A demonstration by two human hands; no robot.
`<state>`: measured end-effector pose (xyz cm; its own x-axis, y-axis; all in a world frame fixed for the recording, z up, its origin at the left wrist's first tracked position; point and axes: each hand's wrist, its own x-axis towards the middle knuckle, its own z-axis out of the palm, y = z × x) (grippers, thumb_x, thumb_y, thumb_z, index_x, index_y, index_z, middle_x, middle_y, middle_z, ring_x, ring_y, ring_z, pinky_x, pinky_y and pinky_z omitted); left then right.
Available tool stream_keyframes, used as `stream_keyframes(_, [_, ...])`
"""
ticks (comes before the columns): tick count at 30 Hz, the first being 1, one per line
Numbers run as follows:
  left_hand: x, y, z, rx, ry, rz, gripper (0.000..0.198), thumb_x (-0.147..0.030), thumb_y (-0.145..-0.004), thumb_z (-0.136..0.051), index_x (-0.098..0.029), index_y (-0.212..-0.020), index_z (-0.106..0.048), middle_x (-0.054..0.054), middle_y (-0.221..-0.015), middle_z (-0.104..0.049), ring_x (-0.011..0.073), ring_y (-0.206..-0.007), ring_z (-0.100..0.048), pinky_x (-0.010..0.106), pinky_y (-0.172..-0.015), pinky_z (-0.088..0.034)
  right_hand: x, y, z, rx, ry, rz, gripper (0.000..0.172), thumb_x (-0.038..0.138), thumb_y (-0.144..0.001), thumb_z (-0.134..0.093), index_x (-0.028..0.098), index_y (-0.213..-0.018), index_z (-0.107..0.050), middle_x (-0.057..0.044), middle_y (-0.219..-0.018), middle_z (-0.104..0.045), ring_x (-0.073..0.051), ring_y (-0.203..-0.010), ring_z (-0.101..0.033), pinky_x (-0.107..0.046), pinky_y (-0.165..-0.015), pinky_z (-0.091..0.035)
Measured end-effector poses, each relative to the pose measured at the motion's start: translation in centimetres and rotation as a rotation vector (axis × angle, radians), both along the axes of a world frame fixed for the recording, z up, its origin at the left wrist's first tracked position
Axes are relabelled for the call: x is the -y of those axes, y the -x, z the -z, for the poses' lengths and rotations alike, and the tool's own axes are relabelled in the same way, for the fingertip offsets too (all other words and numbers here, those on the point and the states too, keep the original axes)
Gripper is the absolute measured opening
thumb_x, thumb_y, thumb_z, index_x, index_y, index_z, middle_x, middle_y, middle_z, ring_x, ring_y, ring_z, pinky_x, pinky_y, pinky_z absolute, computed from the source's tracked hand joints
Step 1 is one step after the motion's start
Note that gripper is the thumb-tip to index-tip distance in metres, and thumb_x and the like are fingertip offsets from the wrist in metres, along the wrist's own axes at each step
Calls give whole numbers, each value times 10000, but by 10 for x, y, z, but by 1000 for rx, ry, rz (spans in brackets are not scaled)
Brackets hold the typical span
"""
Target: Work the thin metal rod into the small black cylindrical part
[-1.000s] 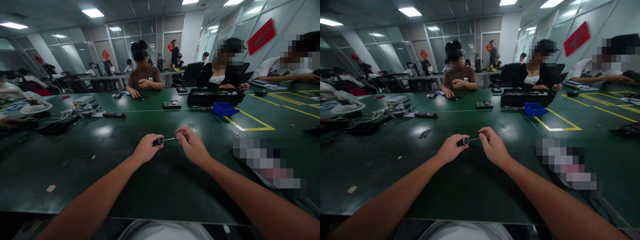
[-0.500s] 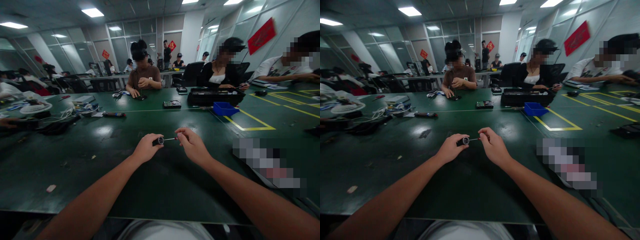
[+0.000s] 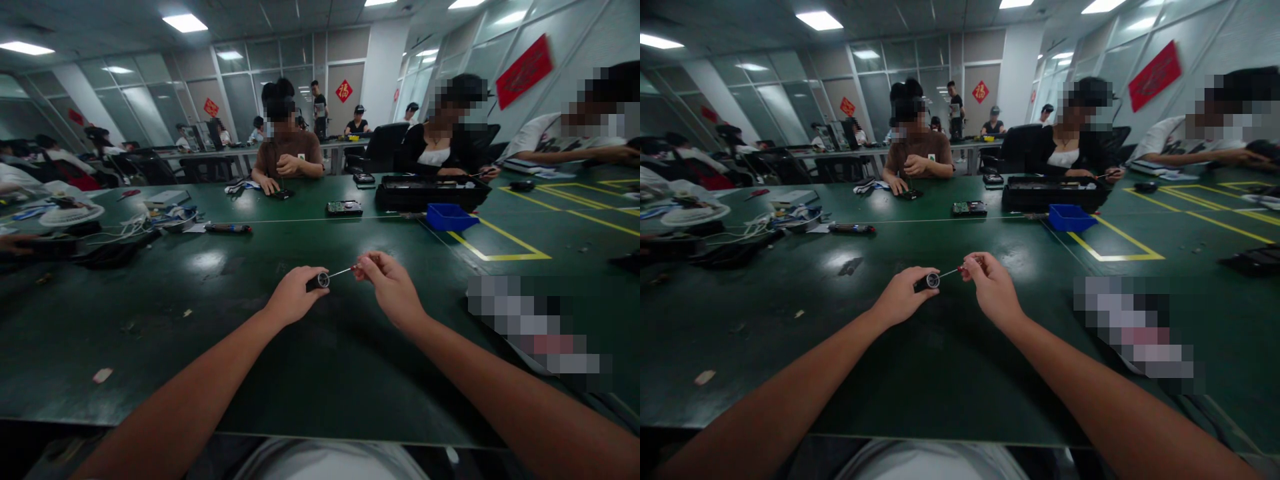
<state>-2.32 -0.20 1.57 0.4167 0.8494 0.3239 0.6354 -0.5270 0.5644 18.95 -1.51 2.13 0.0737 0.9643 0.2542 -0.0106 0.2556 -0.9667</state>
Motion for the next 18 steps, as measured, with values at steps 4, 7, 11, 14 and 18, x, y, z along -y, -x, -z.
stream_keyframes(4, [-1,1,1,8,-31,37,339,-213,-870,-708,-224,-1207,-674,52,-1167,-707,241,-1101,-621,412,-992,-467,-8,-3,3,-325,336,-66,212,388,-907,-591,205,-802,-611,-15,-684,-585,-164,-607,-575,-399,-741,-568])
stream_keyframes(7, [-1,2,1,8,-42,21,349,-226,-867,-716,-225,-1214,-673,53,-1164,-710,242,-1091,-621,414,-983,-469,-11,-5,5,-334,311,-35,198,385,-892,-625,208,-806,-610,-6,-682,-585,-155,-610,-579,-372,-728,-568])
stream_keyframes(11, [-1,1,1,8,-48,18,358,-233,-864,-726,-222,-1218,-677,52,-1160,-715,242,-1085,-623,414,-966,-472,-9,-4,7,-133,84,43,240,453,-876,-639,215,-858,-617,-16,-769,-638,-163,-672,-607,-342,-687,-536])
stream_keyframes(14, [-1,1,1,8,-61,22,353,-212,-850,-740,-223,-1199,-687,51,-1153,-721,241,-1078,-629,417,-967,-472,-3,-3,6,57,-52,62,257,469,-909,-600,214,-884,-615,-19,-777,-650,-166,-680,-609,-340,-673,-512])
stream_keyframes(18, [-2,1,2,6,-88,0,362,-199,-840,-747,-234,-1196,-691,52,-1152,-724,243,-1078,-636,428,-979,-472,3,-1,2,155,-135,-5,238,453,-942,-566,220,-936,-609,-26,-809,-666,-177,-718,-633,-352,-690,-526])
